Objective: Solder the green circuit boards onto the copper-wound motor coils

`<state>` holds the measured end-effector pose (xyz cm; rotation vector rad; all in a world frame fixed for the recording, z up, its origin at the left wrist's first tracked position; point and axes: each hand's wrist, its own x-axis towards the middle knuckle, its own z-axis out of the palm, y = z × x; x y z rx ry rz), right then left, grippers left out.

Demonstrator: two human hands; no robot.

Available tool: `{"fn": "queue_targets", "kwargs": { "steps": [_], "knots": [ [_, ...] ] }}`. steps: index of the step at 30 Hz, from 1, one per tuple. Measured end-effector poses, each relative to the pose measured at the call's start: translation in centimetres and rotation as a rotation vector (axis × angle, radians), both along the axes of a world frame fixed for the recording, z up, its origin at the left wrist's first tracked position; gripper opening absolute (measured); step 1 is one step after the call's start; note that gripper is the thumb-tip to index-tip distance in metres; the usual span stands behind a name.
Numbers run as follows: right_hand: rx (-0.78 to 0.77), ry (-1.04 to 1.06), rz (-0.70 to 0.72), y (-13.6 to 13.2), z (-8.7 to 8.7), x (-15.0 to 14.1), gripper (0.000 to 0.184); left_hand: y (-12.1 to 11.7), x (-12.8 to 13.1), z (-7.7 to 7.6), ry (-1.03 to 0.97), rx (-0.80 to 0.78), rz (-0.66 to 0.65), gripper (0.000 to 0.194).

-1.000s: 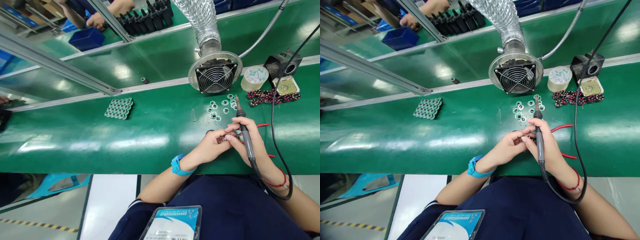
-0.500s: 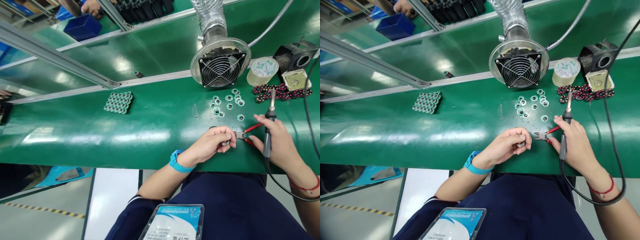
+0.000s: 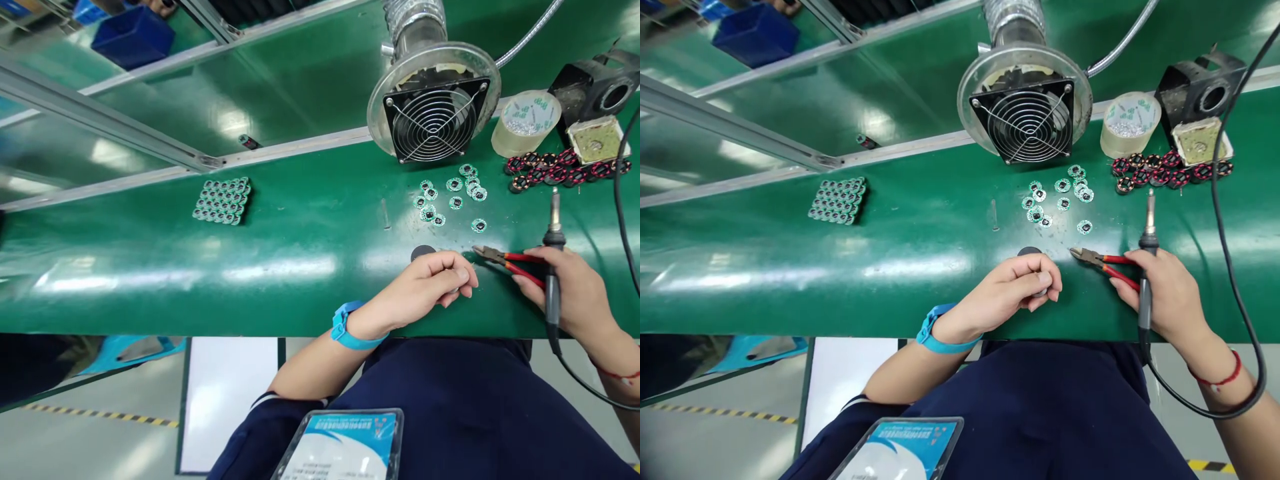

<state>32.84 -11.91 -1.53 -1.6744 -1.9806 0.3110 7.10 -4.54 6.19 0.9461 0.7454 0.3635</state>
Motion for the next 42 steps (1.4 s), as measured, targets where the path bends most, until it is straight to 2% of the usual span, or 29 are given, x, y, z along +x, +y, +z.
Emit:
{"fn": "queue_targets", "kwargs": {
  "steps": [3, 6, 11, 21, 26, 31, 37, 42],
  "knots": [
    [0.004, 0.175, -0.02, -0.5, 0.5, -0.1, 0.062, 0.0, 0.0, 0.3, 0.021, 0.053, -0.012, 0.018],
    [-0.002, 0.258, 0.061, -0.9, 1.2, -0.6, 0.057, 0.0, -0.1, 0.4, 0.049, 0.091, -0.028, 0.017],
    [-0.06, 0.162, 0.2, -0.9, 1.9, -1.2, 0.047, -0.2, 0.0, 0.4, 0.072, 0.119, -0.043, 0.018],
    [0.06, 0.086, 0.295, -0.5, 2.4, -1.3, 0.037, -0.5, 0.1, 0.4, 0.103, 0.112, -0.037, 0.02],
    [0.099, 0.067, 0.266, -0.5, 2.6, -1.5, 0.036, -0.5, 0.0, 0.2, 0.052, 0.092, -0.039, 0.02],
    [0.022, 0.106, 0.198, -0.7, 2.0, -1.1, 0.043, -0.4, 0.0, 0.3, 0.006, 0.073, -0.035, 0.024],
    [0.038, 0.109, 0.254, -0.7, 1.8, -1.0, 0.046, -0.5, 0.2, 0.3, 0.018, 0.084, -0.075, 0.026],
    [0.072, 0.08, 0.282, -0.6, 2.2, -1.3, 0.039, -0.6, 0.2, 0.2, 0.022, 0.085, -0.074, 0.026]
  ]
}}
